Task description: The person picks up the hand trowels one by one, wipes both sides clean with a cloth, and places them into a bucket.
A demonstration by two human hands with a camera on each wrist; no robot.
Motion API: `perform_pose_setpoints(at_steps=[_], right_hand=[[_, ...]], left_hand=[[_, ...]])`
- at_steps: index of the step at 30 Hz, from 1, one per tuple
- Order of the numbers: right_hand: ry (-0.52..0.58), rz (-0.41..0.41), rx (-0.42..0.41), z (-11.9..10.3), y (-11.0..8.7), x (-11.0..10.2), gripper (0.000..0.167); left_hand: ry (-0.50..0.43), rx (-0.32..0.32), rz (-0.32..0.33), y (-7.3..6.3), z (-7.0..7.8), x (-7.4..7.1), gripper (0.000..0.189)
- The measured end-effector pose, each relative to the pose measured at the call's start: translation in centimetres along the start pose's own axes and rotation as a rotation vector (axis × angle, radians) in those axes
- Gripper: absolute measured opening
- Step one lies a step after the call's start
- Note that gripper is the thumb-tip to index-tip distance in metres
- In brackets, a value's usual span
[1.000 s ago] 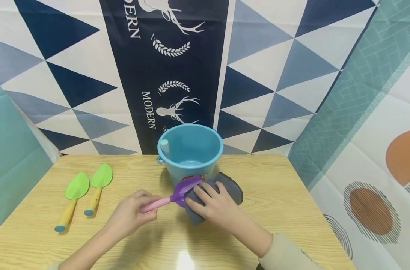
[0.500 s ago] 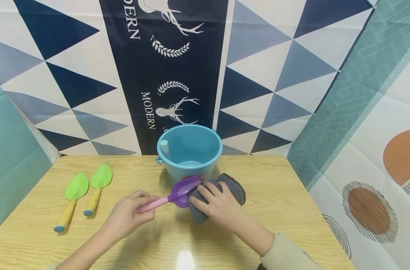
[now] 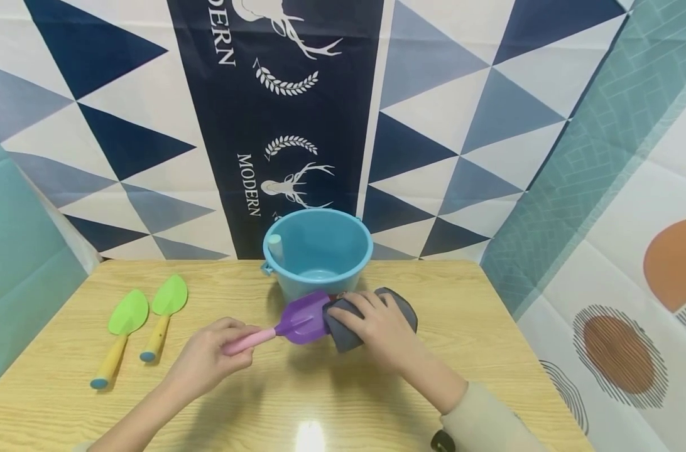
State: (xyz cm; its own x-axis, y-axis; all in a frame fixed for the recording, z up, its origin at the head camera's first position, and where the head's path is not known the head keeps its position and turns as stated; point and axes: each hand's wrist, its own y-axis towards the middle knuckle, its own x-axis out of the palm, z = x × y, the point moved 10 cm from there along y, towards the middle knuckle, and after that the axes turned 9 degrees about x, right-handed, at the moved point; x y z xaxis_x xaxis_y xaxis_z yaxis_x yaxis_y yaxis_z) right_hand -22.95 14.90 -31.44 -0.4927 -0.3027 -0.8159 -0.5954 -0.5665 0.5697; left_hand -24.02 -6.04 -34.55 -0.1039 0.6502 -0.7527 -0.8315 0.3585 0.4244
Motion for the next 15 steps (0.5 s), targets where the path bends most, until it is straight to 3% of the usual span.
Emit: perform_pose_setpoints(at_steps=[8, 15], right_hand=[[0.15, 0.033, 0.161, 2.6, 0.2, -1.0, 0.067], [0.321, 0.03, 0.338, 5.0, -0.2, -0.5, 0.056]], left_hand=[[-0.037, 0.022, 0.02, 0.1, -0.1, -0.2, 0.031], [-0.086, 0.056, 0.033, 0.0, 0.0, -0.1, 0.033]])
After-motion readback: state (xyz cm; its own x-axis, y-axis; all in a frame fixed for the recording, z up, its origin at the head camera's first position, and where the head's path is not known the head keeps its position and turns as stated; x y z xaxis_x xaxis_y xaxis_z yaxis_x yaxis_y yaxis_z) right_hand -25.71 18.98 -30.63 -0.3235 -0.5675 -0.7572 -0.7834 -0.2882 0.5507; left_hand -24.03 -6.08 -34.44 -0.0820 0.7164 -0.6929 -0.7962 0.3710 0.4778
